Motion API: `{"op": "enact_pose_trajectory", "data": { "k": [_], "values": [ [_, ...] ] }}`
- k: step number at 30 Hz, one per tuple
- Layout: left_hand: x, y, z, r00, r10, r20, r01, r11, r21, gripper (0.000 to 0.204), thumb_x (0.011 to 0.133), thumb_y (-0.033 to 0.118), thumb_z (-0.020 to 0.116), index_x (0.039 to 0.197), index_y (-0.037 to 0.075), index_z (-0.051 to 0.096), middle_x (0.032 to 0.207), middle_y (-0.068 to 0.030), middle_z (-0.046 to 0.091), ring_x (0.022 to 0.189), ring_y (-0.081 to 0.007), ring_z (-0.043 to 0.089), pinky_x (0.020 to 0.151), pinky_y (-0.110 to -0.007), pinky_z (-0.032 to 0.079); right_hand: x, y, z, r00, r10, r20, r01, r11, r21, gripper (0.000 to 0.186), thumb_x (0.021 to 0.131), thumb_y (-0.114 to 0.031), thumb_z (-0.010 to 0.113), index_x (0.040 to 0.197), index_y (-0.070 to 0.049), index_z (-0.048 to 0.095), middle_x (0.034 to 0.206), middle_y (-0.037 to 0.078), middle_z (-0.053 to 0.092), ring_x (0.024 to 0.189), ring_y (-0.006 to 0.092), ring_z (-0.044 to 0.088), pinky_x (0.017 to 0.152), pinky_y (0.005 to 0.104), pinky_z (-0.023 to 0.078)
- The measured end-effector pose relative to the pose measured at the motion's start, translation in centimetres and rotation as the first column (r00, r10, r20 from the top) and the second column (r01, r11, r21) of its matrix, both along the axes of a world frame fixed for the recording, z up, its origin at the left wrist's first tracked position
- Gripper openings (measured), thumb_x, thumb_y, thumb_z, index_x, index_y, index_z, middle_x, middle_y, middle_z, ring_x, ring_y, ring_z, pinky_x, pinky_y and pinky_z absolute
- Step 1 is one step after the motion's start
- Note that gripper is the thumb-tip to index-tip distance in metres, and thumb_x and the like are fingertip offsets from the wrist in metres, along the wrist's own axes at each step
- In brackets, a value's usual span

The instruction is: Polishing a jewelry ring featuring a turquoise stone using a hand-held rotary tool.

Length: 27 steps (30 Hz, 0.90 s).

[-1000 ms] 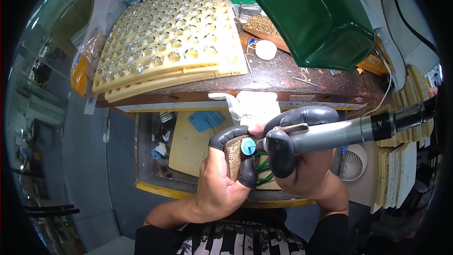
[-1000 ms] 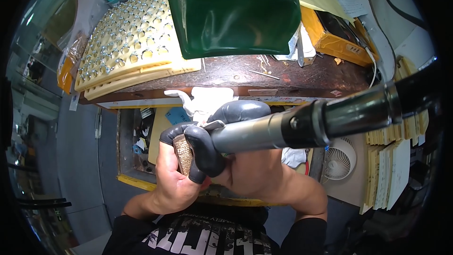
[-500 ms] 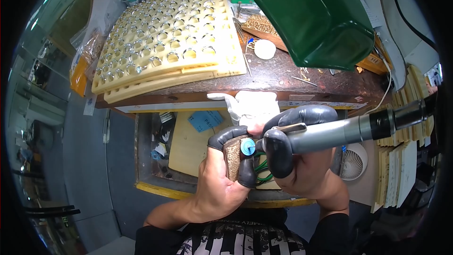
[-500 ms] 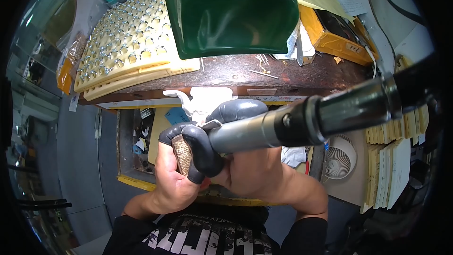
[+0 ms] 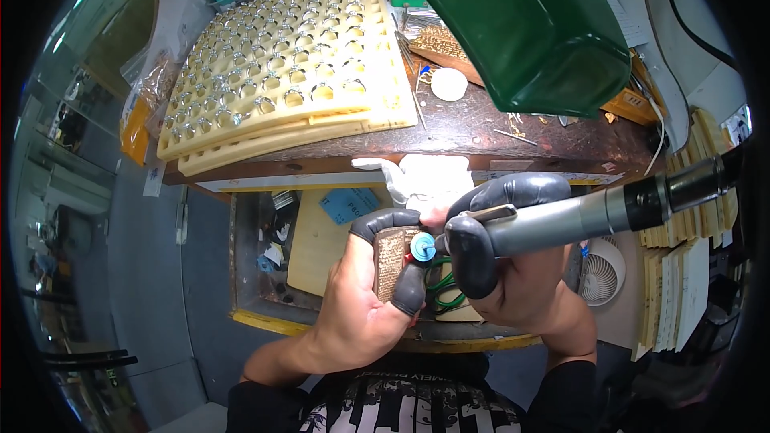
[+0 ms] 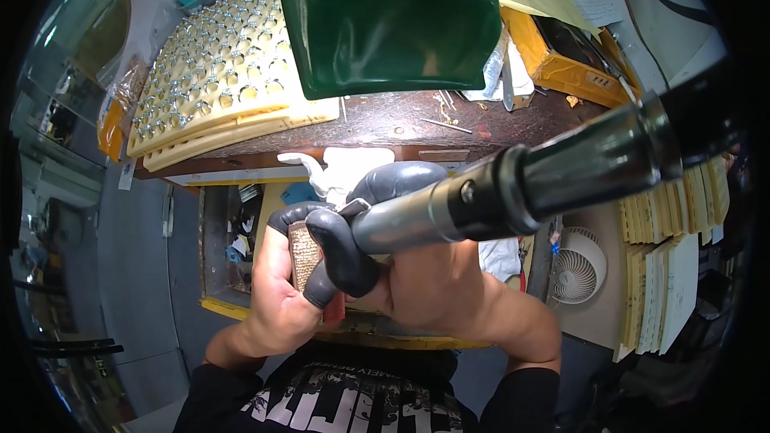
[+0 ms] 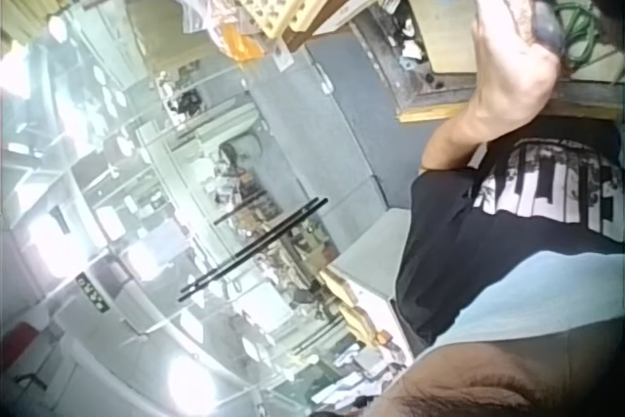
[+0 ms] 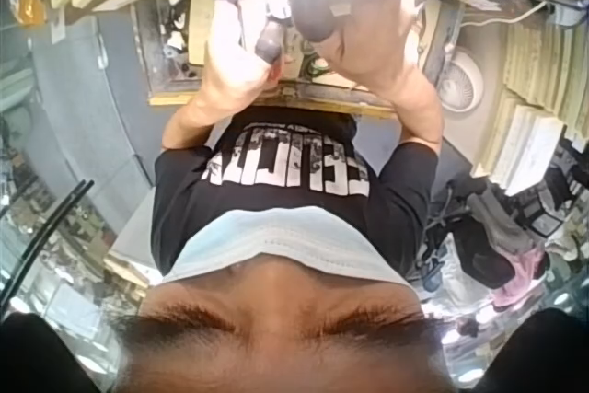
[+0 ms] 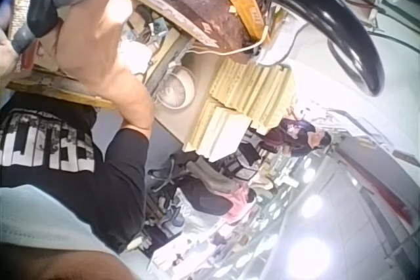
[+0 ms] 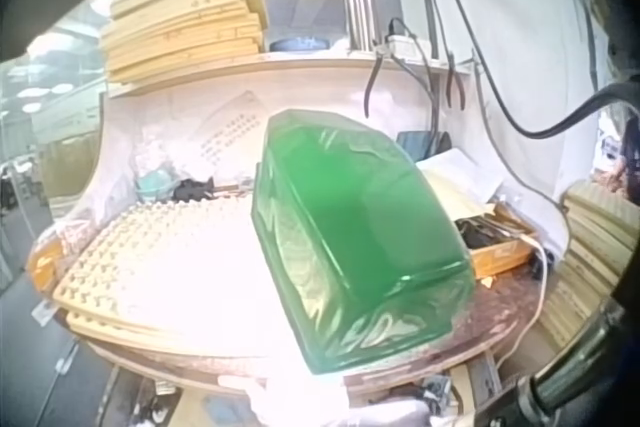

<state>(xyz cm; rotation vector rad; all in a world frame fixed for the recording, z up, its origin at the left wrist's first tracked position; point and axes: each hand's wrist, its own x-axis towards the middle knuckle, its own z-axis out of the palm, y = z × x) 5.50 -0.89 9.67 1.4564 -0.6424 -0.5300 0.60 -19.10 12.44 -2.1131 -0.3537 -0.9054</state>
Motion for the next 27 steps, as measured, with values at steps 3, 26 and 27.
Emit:
{"op": "enact_pose_trajectory", "data": {
  "k": [3, 26, 27],
  "values": [
    [-0.09, -0.08, -0.07, 0.998, 0.014, 0.060, -0.014, 1.000, -0.003, 0.045, 0.094, 0.013, 0.064, 0.130, -0.002, 0.041, 0.117, -0.0089, 0.055, 0.104, -0.0120, 0.055, 0.093, -0.029, 0.047, -0.07, -0.06, -0.23, 1.000, -0.001, -0.015, 0.001, 1.000, 0.022, 0.010, 0.092, -0.008, 0.066, 0.093, 0.001, 0.071, 0.084, 0.009, 0.070, 0.072, 0.0168, 0.067, 0.065, 0.0293, 0.053],
    [-0.23, -0.36, -0.72, 0.987, 0.073, 0.141, -0.072, 0.997, -0.012, 0.049, 0.088, 0.006, 0.063, 0.131, -0.004, 0.043, 0.111, -0.0176, 0.066, 0.103, -0.0219, 0.066, 0.090, -0.035, 0.051, -0.02, 0.18, 0.21, 0.999, -0.048, -0.011, 0.047, 0.998, -0.039, 0.010, 0.093, -0.009, 0.063, 0.092, -0.002, 0.071, 0.081, 0.007, 0.070, 0.068, 0.0170, 0.066, 0.064, 0.0290, 0.051],
    [-0.22, -0.39, -0.80, 0.984, 0.081, 0.161, -0.079, 0.997, -0.018, 0.049, 0.088, 0.006, 0.064, 0.131, -0.004, 0.043, 0.111, -0.0177, 0.066, 0.103, -0.0221, 0.066, 0.090, -0.035, 0.051, -0.05, 0.17, 0.33, 0.999, -0.048, -0.012, 0.047, 0.998, -0.039, 0.010, 0.093, -0.009, 0.063, 0.092, -0.002, 0.071, 0.081, 0.007, 0.070, 0.068, 0.0170, 0.066, 0.064, 0.0290, 0.051]
  ]
}}
